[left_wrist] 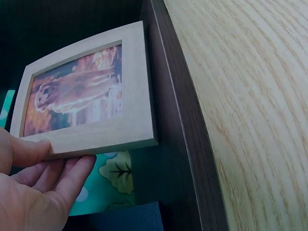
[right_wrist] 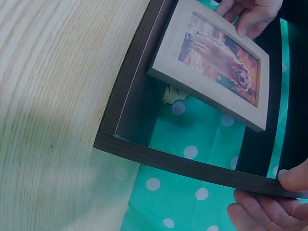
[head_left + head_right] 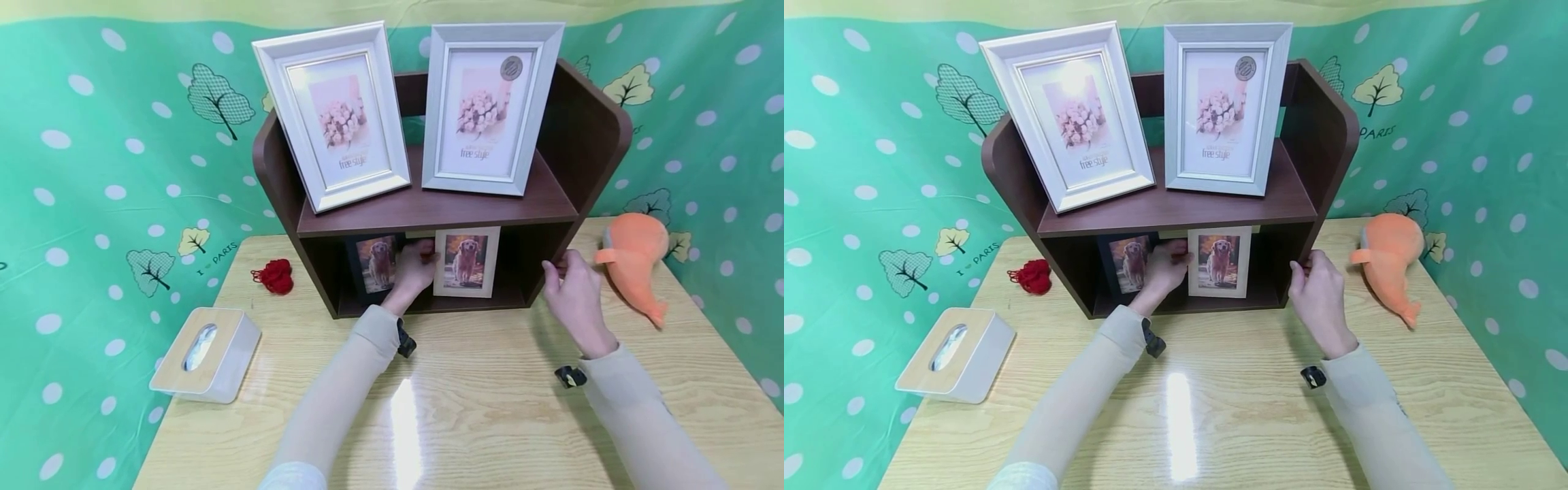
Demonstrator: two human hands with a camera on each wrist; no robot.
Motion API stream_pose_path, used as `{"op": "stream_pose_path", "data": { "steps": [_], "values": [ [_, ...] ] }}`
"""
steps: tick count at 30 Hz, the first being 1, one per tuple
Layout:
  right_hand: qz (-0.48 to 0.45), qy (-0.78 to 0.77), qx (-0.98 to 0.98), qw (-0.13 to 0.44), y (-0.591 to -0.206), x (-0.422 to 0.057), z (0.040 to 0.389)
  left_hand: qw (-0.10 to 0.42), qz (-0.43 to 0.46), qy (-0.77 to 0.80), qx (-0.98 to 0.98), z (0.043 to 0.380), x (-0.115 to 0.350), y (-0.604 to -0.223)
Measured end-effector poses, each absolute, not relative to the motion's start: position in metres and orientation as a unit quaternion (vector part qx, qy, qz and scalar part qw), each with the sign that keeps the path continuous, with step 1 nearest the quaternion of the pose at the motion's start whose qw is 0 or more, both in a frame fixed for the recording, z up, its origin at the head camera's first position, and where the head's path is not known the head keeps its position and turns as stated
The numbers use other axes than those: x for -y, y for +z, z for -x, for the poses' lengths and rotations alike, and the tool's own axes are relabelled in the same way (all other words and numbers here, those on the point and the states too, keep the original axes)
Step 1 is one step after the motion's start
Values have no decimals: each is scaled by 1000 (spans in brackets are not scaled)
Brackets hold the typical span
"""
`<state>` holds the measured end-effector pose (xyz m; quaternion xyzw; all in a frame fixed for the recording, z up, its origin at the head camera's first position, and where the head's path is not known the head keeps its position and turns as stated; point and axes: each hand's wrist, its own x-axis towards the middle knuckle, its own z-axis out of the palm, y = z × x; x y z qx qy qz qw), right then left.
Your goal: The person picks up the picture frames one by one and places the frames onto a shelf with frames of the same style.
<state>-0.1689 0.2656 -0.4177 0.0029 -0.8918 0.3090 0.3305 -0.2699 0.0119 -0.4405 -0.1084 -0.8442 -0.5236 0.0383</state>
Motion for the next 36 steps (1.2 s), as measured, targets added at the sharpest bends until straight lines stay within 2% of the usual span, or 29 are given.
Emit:
{"op": "stream_pose_path", "data": {
  "steps": [20,36],
  "values": [
    [-9,310,890,334,-418,-262,170,65,105,-479,869,272,-16,-439],
    [-2,309,892,329,-418,-265,168,45,96,-486,868,272,-19,-440]
  ]
}}
